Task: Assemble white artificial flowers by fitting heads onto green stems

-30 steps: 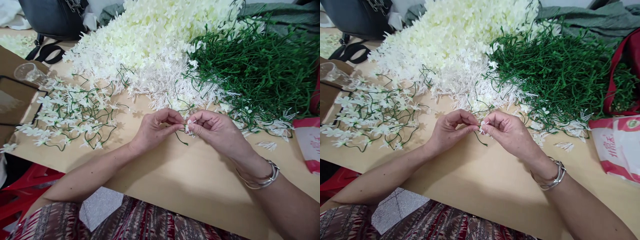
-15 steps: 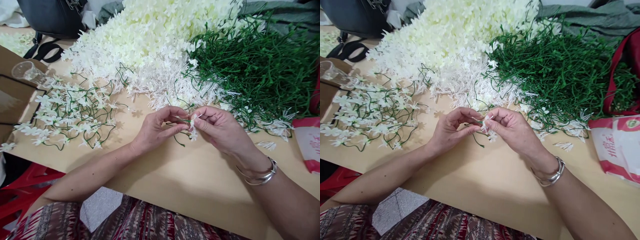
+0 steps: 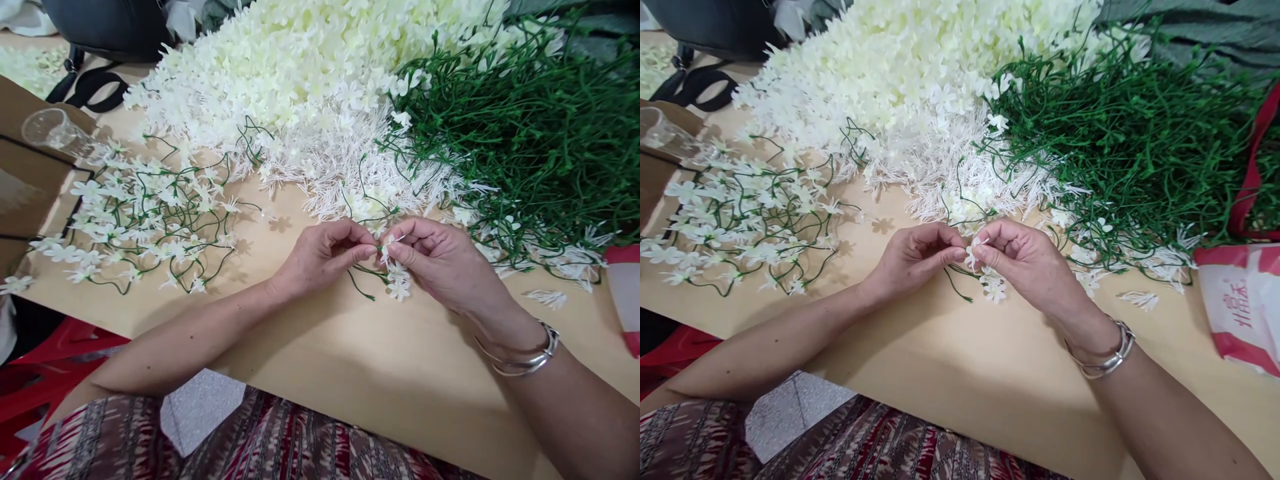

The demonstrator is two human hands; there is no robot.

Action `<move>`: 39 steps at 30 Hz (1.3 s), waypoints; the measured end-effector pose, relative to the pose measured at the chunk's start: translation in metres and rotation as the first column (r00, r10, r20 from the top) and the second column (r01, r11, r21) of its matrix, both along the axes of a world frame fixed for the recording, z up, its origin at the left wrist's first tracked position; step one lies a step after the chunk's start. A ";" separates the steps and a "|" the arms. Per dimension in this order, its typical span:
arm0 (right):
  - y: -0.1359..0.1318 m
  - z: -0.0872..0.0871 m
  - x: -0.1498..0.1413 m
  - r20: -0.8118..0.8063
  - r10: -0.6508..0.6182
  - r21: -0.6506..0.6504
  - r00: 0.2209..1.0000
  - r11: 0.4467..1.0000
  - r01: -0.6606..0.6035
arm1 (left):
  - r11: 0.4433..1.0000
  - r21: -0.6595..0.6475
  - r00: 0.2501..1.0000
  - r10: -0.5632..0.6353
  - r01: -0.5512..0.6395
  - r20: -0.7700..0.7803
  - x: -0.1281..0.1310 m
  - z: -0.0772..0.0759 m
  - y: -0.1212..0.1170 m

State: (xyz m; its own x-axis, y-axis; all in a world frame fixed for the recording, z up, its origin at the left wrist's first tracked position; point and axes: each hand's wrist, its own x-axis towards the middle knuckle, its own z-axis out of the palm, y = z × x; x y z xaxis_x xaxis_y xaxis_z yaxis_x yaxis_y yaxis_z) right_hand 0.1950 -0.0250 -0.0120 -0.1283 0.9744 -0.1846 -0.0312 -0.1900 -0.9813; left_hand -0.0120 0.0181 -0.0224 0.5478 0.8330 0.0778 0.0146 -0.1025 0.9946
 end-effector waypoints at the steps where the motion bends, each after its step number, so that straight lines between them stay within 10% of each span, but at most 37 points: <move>1: 0.000 0.000 -0.001 -0.014 -0.003 -0.005 1.000 1.000 0.003 | 1.000 0.009 1.000 0.006 -0.006 -0.003 0.000 -0.001 0.000; 31: 0.004 0.000 -0.005 -0.121 -0.019 -0.044 0.992 0.999 0.014 | 0.994 -0.104 0.991 -0.022 0.035 0.129 0.006 0.001 -0.001; 39: 0.011 -0.003 0.004 -0.250 -0.147 -0.097 0.957 0.987 0.127 | 0.963 -0.266 0.964 0.111 -0.044 0.243 -0.028 0.011 0.037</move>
State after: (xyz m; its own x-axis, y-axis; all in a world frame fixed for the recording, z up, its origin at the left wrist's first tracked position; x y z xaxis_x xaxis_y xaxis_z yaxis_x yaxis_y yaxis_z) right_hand 0.1995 -0.0143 -0.0153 -0.0475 0.9696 -0.2401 -0.3100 -0.2428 -0.9192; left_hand -0.0397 0.0551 -0.0113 0.4709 0.8821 -0.0159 -0.2438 0.1474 0.9586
